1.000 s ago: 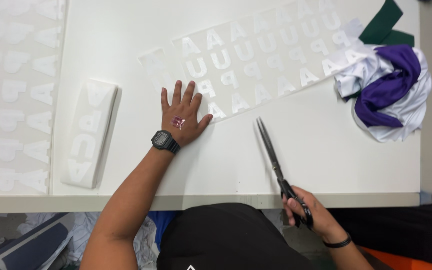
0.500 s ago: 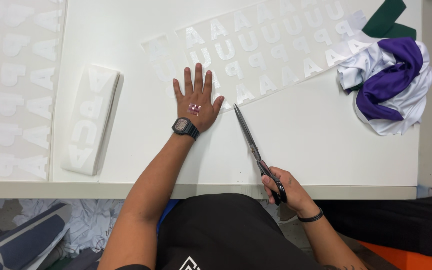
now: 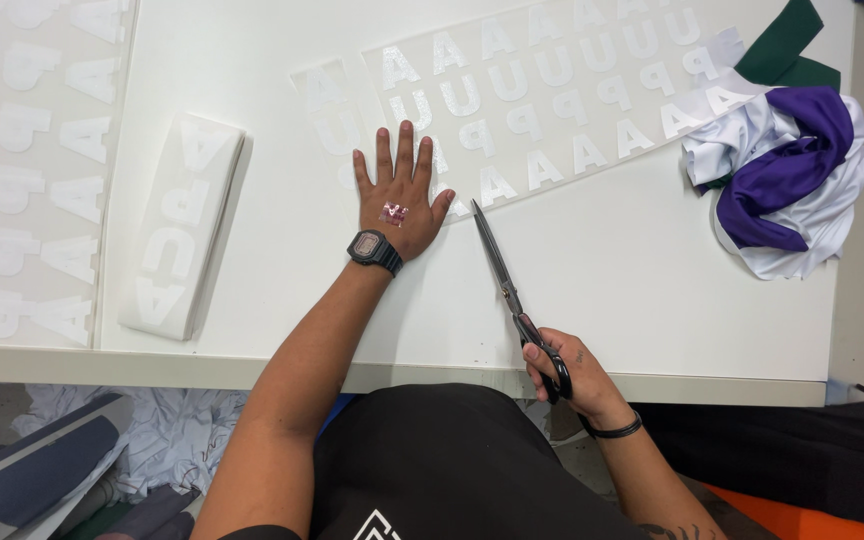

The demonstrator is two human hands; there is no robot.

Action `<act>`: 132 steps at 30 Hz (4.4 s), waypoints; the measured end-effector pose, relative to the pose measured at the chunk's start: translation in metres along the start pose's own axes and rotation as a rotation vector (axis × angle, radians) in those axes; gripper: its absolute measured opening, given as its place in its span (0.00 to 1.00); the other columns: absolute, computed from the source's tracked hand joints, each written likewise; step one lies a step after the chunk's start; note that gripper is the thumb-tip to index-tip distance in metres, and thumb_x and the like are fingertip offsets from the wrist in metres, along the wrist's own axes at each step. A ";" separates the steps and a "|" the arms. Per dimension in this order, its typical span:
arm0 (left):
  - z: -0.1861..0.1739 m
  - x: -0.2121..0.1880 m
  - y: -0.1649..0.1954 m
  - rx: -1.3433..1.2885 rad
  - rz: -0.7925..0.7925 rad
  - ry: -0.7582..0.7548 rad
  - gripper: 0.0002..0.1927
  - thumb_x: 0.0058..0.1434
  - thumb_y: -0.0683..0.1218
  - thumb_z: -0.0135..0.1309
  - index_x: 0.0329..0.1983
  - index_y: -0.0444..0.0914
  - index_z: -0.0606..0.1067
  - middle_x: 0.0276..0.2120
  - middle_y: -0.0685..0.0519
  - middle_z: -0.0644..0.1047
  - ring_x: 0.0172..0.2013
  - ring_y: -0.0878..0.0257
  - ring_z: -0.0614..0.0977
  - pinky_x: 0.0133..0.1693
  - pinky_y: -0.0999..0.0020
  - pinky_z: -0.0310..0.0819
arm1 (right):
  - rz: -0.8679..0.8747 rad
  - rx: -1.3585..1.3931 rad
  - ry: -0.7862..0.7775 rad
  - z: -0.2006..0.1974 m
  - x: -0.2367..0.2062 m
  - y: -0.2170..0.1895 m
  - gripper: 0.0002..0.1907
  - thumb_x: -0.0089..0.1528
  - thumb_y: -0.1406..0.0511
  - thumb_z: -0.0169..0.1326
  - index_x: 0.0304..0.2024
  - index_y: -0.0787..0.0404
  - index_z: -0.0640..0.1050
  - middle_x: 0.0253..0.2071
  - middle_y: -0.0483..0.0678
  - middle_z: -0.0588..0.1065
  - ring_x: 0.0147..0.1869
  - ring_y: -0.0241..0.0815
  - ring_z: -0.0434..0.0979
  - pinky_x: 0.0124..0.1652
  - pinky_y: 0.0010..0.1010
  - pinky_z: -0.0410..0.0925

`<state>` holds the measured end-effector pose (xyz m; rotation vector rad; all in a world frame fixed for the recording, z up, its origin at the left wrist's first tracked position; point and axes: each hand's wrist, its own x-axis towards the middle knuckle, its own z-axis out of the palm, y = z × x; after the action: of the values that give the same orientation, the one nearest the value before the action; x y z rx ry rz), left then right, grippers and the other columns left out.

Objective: The person uses shears to cut a sheet of white letter stickers into smaller sections on a white table. They repeatedly cut, fold, and stack the cut pieces while handling the sticker sheet and scissors.

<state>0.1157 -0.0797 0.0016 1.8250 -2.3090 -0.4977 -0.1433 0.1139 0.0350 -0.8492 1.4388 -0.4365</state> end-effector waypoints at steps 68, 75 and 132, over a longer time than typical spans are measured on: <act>-0.009 -0.009 0.029 -0.146 -0.078 -0.062 0.38 0.70 0.61 0.40 0.76 0.38 0.49 0.77 0.42 0.40 0.76 0.43 0.37 0.69 0.35 0.25 | -0.135 0.057 -0.120 -0.067 -0.016 -0.010 0.27 0.60 0.45 0.54 0.35 0.63 0.74 0.17 0.44 0.71 0.16 0.34 0.71 0.18 0.23 0.66; 0.020 0.045 0.081 -0.046 0.018 -0.062 0.40 0.70 0.61 0.36 0.77 0.38 0.42 0.76 0.44 0.34 0.74 0.48 0.32 0.69 0.39 0.22 | 0.052 0.084 0.016 -0.074 -0.060 0.046 0.24 0.60 0.48 0.55 0.32 0.64 0.73 0.15 0.44 0.69 0.14 0.34 0.70 0.16 0.24 0.67; 0.023 0.014 0.054 -0.051 0.068 -0.092 0.40 0.69 0.62 0.35 0.77 0.38 0.43 0.76 0.43 0.36 0.74 0.49 0.31 0.69 0.41 0.21 | -0.031 0.068 0.065 -0.024 -0.006 -0.013 0.20 0.62 0.51 0.56 0.29 0.61 0.73 0.16 0.43 0.71 0.14 0.31 0.69 0.16 0.21 0.64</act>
<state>0.0557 -0.0787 -0.0016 1.7289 -2.3853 -0.6375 -0.1645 0.1037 0.0508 -0.8100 1.4636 -0.5383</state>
